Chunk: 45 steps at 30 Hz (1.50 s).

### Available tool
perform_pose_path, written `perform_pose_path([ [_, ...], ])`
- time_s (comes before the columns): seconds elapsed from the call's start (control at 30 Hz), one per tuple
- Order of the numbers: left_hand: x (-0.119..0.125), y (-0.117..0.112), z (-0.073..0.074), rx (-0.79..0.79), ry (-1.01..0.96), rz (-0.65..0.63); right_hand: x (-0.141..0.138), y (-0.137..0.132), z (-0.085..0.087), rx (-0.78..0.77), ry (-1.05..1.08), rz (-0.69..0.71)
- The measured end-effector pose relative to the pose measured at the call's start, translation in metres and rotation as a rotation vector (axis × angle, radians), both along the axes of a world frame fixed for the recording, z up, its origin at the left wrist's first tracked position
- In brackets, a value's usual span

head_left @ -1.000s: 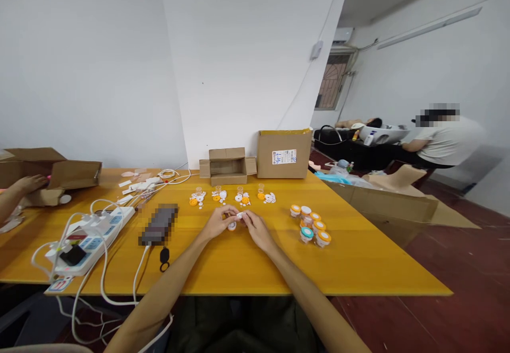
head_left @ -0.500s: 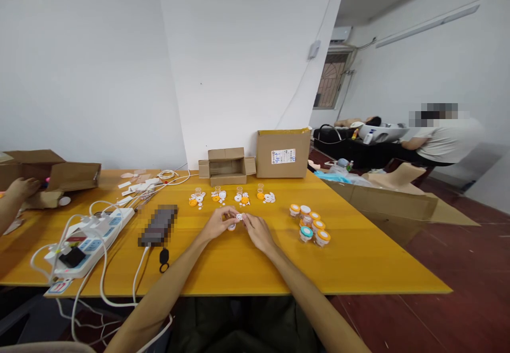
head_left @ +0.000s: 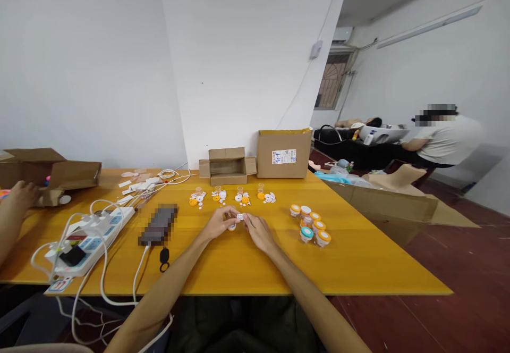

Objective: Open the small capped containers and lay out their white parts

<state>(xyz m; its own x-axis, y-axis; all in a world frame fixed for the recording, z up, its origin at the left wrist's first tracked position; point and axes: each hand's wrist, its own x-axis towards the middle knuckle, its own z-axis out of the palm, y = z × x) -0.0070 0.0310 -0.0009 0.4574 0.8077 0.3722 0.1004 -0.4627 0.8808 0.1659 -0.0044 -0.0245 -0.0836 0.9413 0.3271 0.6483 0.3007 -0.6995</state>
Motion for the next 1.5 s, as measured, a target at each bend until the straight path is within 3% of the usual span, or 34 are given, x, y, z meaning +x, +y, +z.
perform_pose_path([
  [1.03, -0.001, 0.006, -0.003, -0.023, -0.001, -0.023, -0.001, -0.002, 0.002, 0.064, 0.045, 0.017],
  [1.5, -0.001, 0.004, 0.0, -0.04, 0.04, -0.027, 0.0, 0.003, -0.008, 0.074, 0.04, 0.01],
])
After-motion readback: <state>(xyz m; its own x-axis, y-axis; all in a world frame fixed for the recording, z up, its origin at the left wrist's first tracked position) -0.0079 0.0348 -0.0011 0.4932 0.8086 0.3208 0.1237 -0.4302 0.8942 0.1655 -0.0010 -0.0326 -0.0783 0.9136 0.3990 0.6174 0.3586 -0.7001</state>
